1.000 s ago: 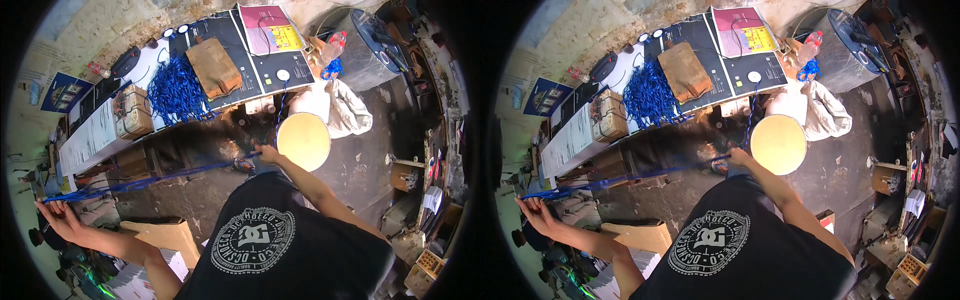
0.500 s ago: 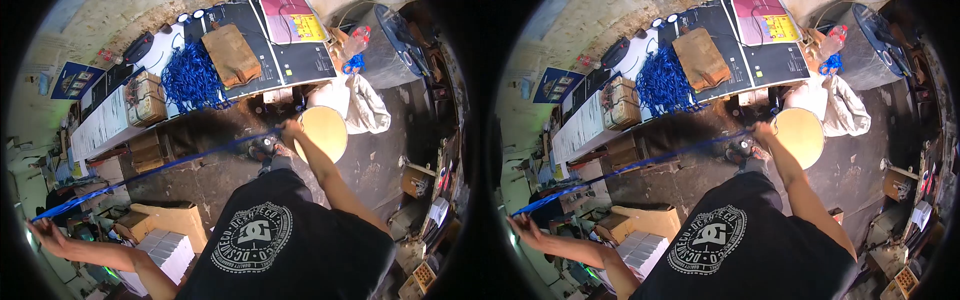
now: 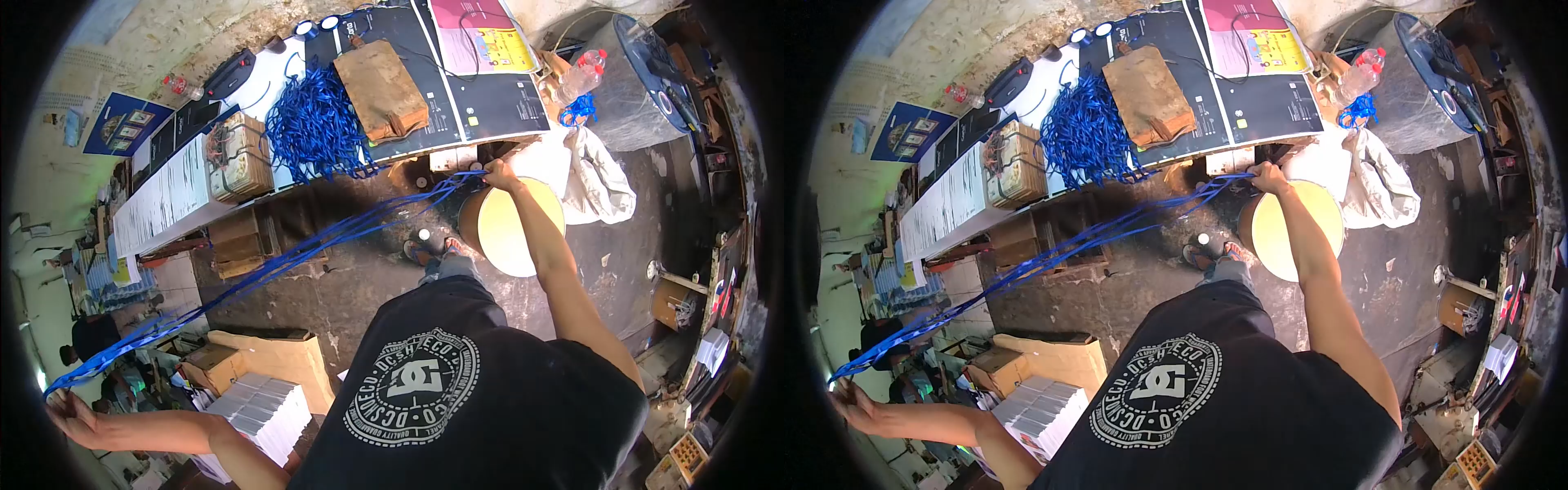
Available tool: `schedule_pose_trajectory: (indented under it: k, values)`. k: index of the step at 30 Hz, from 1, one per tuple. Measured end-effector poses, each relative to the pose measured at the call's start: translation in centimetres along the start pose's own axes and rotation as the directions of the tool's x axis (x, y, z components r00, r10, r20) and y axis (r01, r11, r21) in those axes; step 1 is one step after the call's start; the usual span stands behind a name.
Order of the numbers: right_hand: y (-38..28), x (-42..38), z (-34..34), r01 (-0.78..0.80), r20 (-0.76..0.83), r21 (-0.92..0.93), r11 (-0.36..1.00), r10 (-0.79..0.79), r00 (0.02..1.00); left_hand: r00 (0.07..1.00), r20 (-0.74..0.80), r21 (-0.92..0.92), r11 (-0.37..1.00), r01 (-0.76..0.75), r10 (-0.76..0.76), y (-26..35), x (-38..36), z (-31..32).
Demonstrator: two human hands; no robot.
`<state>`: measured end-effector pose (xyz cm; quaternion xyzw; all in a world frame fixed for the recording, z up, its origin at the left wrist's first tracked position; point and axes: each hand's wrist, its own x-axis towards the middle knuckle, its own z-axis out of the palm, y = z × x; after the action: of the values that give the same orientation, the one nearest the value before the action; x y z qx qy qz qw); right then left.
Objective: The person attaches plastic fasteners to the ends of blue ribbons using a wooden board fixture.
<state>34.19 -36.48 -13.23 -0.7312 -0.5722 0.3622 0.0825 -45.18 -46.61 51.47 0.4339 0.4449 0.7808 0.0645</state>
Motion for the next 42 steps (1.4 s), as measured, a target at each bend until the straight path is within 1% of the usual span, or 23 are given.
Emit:
schedule_pose_trajectory:
  k: [4, 7, 9, 10, 13, 15, 16, 20, 23, 24, 25, 26, 28, 29, 30, 31, 33, 35, 36, 37, 39, 41, 42]
  values:
    - [-2.5, -1.0, -2.6, 0.079, 0.044, -0.045, 0.996, -0.077, 0.996, 0.999, -0.009, 0.063, 0.997, 0.036, -0.035, 0.8, -4.1, 4.7]
    - [-0.8, -0.9, -2.5, 0.106, 0.015, -0.277, 0.955, -0.106, 0.994, 0.975, 0.176, 0.004, 0.991, 0.134, -0.133, -0.9, -5.9, 4.8]
    - [0.8, -0.7, -2.1, -0.016, -0.156, -0.354, 0.935, -0.042, 0.987, 0.992, 0.042, 0.079, 0.99, 0.114, -0.117, -2.8, -11.2, 10.6]
    - [1.6, -0.6, -2.4, -0.082, -0.244, -0.384, 0.92, -0.015, 0.97, 0.976, 0.145, 0.038, 0.987, 0.156, -0.16, -4.6, -11.2, 10.0]
    - [3.7, 0.2, -4.0, -0.21, -0.202, -0.396, 0.894, 0.139, 0.97, 0.913, 0.344, 0.022, 0.974, 0.226, -0.22, -6.7, -11.7, 12.1]
    - [3.4, -0.7, -5.4, -0.173, -0.156, -0.382, 0.908, 0.121, 0.98, 0.925, 0.349, 0.081, 0.988, 0.13, -0.151, -6.9, -11.6, 14.3]
    - [1.8, -2.0, -6.7, -0.189, -0.133, -0.359, 0.914, 0.15, 0.98, 0.902, 0.374, 0.044, 0.976, 0.214, -0.215, -6.4, -10.2, 14.1]
    - [3.5, -1.4, -7.6, -0.235, -0.35, -0.178, 0.956, 0.162, 0.923, 0.879, 0.401, 0.015, 0.961, 0.275, -0.257, -6.1, -7.9, 13.8]
    - [4.5, -0.9, -8.4, -0.176, -0.354, -0.197, 0.964, 0.098, 0.93, 0.842, 0.464, 0.089, 0.96, 0.265, -0.276, -7.1, -9.2, 15.1]
    - [4.3, -0.9, -8.9, -0.153, -0.218, -0.311, 0.938, 0.087, 0.972, 0.83, 0.491, 0.092, 0.963, 0.253, -0.265, -8.1, -10.3, 15.5]
    - [4.2, -1.1, -9.7, 0.029, -0.045, -0.465, 0.885, -0.056, 0.997, 0.82, 0.515, 0.092, 0.967, 0.237, -0.25, -9.2, -12.1, 16.6]
    - [3.8, -0.9, -10.4, 0.235, 0.148, -0.575, 0.784, -0.182, 0.972, 0.796, 0.598, 0.24, 0.969, -0.062, -0.097, -10.7, -14.9, 18.1]
    - [-0.6, -0.3, -11.8, 0.43, 0.283, -0.432, 0.792, -0.333, 0.899, 0.654, 0.723, 0.305, 0.952, -0.014, -0.222, -8.5, -21.2, 23.9]
    - [-6.2, -3.0, -13.2, 0.426, 0.187, -0.23, 0.875, -0.39, 0.902, 0.518, 0.807, 0.359, 0.932, -0.049, -0.284, -8.3, -23.3, 25.6]
    - [-12.0, -5.8, -14.6, 0.444, 0.088, -0.013, 0.896, -0.441, 0.893, 0.476, 0.777, 0.341, 0.911, 0.23, -0.411, -7.4, -26.4, 28.4]
    - [-18.6, -9.4, -16.2, 0.483, -0.051, 0.168, 0.859, -0.482, 0.875, 0.43, 0.755, 0.398, 0.867, 0.298, -0.495, -7.6, -28.6, 30.2]
    - [-26.6, -13.7, -16.5, 0.657, -0.22, 0.513, 0.553, -0.655, 0.723, 0.322, 0.765, 0.434, 0.816, 0.38, -0.557, -9.3, -31.9, 32.3]
    - [-31.8, -16.9, -15.8, 0.741, -0.301, 0.606, 0.288, -0.779, 0.549, 0.315, 0.823, 0.278, 0.819, 0.502, -0.472, -11.8, -34.4, 33.3]
    - [-33.3, -17.4, -15.0, 0.759, -0.317, 0.557, 0.337, -0.759, 0.569, 0.312, 0.8, 0.336, 0.814, 0.473, -0.512, -12.5, -35.0, 33.5]
    - [-34.5, -17.7, -14.4, 0.773, -0.33, 0.506, 0.383, -0.742, 0.584, 0.334, 0.795, 0.268, 0.788, 0.554, -0.506, -12.6, -35.7, 33.6]
    - [-34.8, -17.2, -12.6, 0.679, -0.331, 0.556, 0.479, -0.622, 0.709, 0.389, 0.723, 0.215, 0.721, 0.659, -0.571, -13.7, -37.1, 32.8]
    - [-35.3, -18.0, -11.9, 0.692, -0.347, 0.446, 0.568, -0.602, 0.719, 0.43, 0.65, 0.31, 0.735, 0.603, -0.627, -13.3, -37.2, 31.5]
    - [-35.1, -17.4, -10.9, 0.768, -0.409, 0.391, 0.507, -0.652, 0.638, 0.51, 0.586, 0.231, 0.733, 0.64, -0.63, -14.1, -38.3, 31.0]
